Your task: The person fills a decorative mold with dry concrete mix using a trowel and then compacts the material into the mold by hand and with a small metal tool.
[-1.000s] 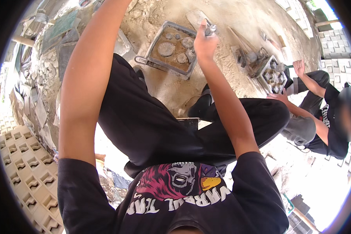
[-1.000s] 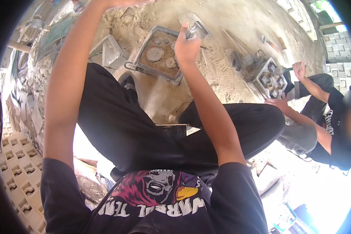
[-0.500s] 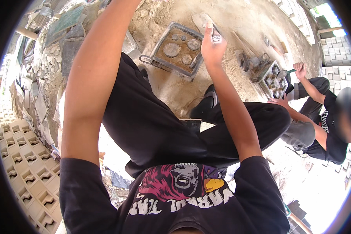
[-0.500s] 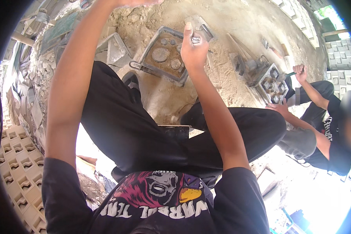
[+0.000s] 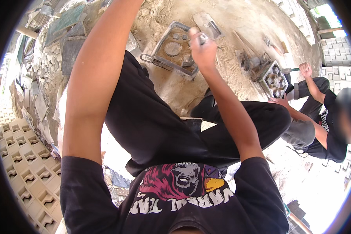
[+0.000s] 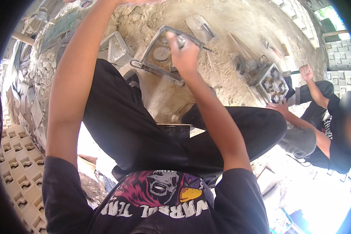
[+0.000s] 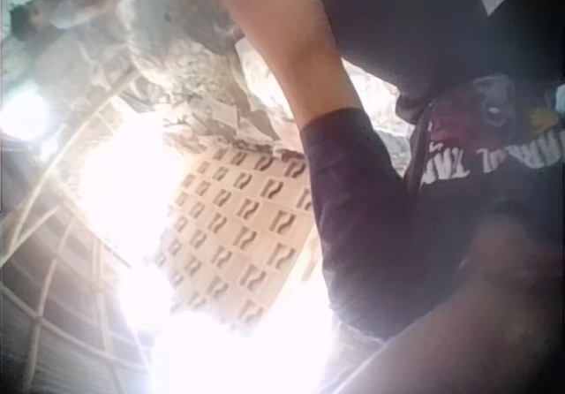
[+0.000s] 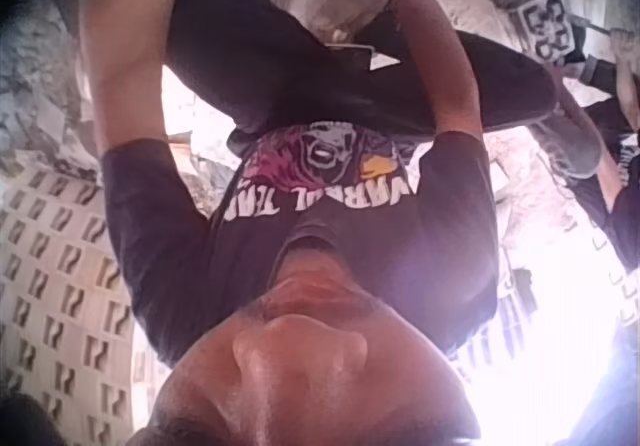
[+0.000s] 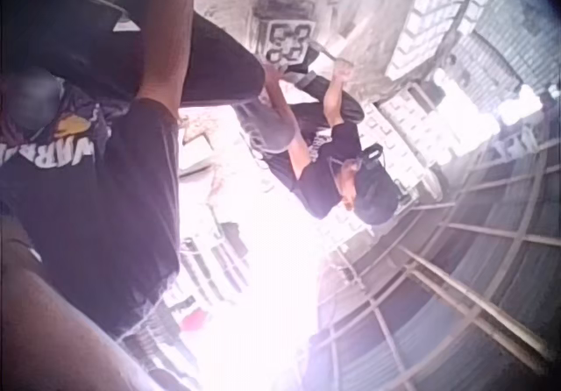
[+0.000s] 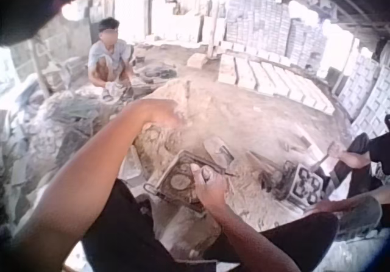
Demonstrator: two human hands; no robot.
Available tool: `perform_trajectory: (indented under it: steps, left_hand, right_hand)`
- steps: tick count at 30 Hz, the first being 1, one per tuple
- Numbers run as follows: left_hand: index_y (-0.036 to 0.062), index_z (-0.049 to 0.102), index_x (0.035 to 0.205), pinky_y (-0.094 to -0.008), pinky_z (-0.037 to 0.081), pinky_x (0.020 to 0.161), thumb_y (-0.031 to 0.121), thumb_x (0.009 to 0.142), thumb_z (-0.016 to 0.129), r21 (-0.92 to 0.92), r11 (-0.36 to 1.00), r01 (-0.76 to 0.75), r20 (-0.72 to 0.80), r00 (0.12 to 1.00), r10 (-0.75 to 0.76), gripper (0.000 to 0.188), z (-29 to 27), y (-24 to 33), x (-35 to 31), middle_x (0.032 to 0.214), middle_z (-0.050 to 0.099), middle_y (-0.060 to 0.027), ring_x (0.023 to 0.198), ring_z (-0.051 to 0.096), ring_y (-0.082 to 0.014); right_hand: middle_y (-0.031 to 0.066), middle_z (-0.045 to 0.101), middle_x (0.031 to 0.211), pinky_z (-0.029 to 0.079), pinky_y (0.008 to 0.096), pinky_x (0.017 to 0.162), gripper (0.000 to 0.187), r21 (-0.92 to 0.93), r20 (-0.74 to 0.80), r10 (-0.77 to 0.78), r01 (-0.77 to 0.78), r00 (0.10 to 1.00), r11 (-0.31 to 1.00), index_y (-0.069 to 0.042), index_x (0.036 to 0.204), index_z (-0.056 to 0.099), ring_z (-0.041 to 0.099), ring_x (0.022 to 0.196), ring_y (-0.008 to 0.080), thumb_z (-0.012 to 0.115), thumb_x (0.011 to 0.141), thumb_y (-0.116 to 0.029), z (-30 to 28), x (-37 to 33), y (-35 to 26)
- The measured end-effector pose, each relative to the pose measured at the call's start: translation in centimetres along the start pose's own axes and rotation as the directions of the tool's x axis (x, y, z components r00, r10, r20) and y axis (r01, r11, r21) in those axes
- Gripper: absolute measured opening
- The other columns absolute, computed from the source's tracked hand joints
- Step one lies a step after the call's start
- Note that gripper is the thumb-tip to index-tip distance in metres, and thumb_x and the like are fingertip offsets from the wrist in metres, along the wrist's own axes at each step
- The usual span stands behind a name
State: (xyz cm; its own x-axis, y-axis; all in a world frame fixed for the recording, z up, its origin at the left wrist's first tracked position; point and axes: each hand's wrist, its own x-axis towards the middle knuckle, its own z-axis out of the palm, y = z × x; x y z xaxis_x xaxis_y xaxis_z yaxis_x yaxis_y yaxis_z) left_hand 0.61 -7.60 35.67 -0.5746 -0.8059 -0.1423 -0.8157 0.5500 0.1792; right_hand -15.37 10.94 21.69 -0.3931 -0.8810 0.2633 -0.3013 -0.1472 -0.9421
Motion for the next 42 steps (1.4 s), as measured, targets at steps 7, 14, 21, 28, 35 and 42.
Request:
perform_trajectory:
  steps: [7,14,21,28,35,42]
  left_hand:
    - [0.0047,0.064,0.124,-0.0431,0.046,0.098,0.061,0.083,0.061,-0.123,0.986,-0.108,0.090,0.989,0.120,0.070,0.2,-0.6,0.0,0.124,0.064,-0.0230,0.112,0.062,-0.0357]
    - [0.0044,0.067,0.119,-0.0438,0.046,0.098,0.060,0.085,0.060,-0.093,0.993,-0.076,0.070,0.994,0.082,0.065,0.1,-0.5,-0.5,0.121,0.065,-0.0224,0.112,0.062,-0.0358]
    - [0.0026,0.066,0.120,-0.0439,0.044,0.101,0.063,0.085,0.058,-0.060,0.994,-0.091,0.101,0.990,0.096,0.071,0.3,-0.6,0.1,0.124,0.063,-0.0241,0.117,0.060,-0.0366]
    - [-0.0039,0.056,0.131,-0.0420,0.040,0.107,0.066,0.083,0.058,-0.042,0.999,0.021,0.039,0.999,-0.019,0.085,0.2,-0.8,-1.3,0.137,0.053,-0.0271,0.128,0.052,-0.0375]
    - [0.0009,0.061,0.127,-0.0424,0.044,0.102,0.061,0.086,0.058,-0.128,0.992,-0.008,0.083,0.996,0.019,0.073,-0.9,-1.1,-2.2,0.129,0.060,-0.0245,0.120,0.058,-0.0349]
    - [0.0041,0.067,0.119,-0.0433,0.047,0.096,0.060,0.087,0.057,-0.074,0.997,0.007,0.096,0.995,0.000,0.065,-1.1,-0.1,-2.3,0.118,0.067,-0.0224,0.109,0.063,-0.0356]
  right_hand:
    - [0.0040,0.046,0.052,0.036,0.0341,0.048,0.052,-0.002,-0.137,-0.072,0.073,0.988,0.997,0.001,0.064,0.052,0.041,0.050,0.0118,0.062,0.096,-0.039,0.8,0.3,0.6]
    - [0.0058,0.047,0.056,0.040,0.0344,0.054,0.047,0.034,-0.001,-0.052,0.052,0.999,0.998,0.000,0.069,0.051,0.042,0.055,0.0134,0.063,0.095,-0.037,1.9,-0.1,0.0]
    - [0.0041,0.041,0.052,0.036,0.0343,0.049,0.052,0.112,0.283,-0.104,0.075,0.953,0.991,-0.002,0.062,0.049,0.037,0.051,0.0122,0.066,0.094,-0.040,3.7,0.8,0.1]
    - [-0.0001,0.044,0.050,0.035,0.0350,0.048,0.055,-0.023,0.379,0.027,-0.019,0.925,1.000,-0.003,0.056,0.051,0.039,0.050,0.0107,0.067,0.092,-0.041,3.9,0.8,-0.5]
    - [-0.0024,0.045,0.050,0.032,0.0318,0.049,0.048,0.059,0.367,0.119,-0.151,0.923,0.987,-0.006,0.055,0.053,0.038,0.050,0.0085,0.062,0.094,-0.031,2.7,1.9,-1.1]
    - [-0.0022,0.049,0.051,0.036,0.0276,0.051,0.050,0.007,0.214,0.230,-0.237,0.949,0.972,-0.007,0.055,0.052,0.042,0.048,0.0072,0.061,0.096,-0.034,1.3,1.1,-2.8]
